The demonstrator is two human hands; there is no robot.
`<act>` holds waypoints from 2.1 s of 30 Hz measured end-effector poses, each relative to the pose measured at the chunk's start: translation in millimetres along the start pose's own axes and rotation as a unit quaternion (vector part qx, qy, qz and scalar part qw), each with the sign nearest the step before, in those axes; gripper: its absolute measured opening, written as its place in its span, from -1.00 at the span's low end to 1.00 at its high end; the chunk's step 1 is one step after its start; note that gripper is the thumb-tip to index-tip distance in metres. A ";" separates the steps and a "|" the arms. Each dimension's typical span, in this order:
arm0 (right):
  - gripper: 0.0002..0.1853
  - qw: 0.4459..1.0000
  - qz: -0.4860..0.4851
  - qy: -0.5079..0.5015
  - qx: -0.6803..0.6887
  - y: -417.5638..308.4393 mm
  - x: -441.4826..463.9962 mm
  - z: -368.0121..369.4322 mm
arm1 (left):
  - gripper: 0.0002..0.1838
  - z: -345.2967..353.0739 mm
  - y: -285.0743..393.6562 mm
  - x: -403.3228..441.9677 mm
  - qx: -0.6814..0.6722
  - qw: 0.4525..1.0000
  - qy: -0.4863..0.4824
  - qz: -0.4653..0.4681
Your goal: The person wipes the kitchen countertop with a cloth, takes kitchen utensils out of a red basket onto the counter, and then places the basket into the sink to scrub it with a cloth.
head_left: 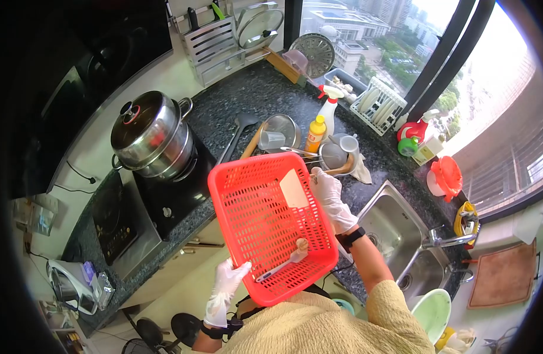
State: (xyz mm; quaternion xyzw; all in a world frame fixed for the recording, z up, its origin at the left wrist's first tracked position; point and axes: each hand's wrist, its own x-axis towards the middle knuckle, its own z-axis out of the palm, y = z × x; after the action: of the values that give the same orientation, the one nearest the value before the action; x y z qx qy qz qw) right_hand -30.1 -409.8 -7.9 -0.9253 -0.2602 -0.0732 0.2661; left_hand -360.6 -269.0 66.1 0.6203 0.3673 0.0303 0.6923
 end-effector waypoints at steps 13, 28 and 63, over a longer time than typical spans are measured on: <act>-0.35 0.735 -0.399 -0.040 -0.546 -13.7 -11.6 41.1 | -0.73 3.5 27.8 -6.7 0.111 0.994 0.008 0.007; -0.83 0.609 -0.469 0.026 -0.639 -36.9 -24.9 38.0 | -0.80 -1.7 8.2 -5.2 0.085 0.995 0.052 0.012; -0.62 0.960 0.225 -0.094 0.138 180.6 -24.1 74.9 | -0.77 -1.2 26.8 -25.3 0.074 0.994 0.086 0.006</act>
State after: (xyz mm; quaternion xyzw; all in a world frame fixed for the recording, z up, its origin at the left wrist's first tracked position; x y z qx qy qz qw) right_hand 43.1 -511.3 -160.0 -0.9170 -0.0771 0.1120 0.3751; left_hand -368.6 -274.5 101.6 0.6673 0.4226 0.0603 0.6103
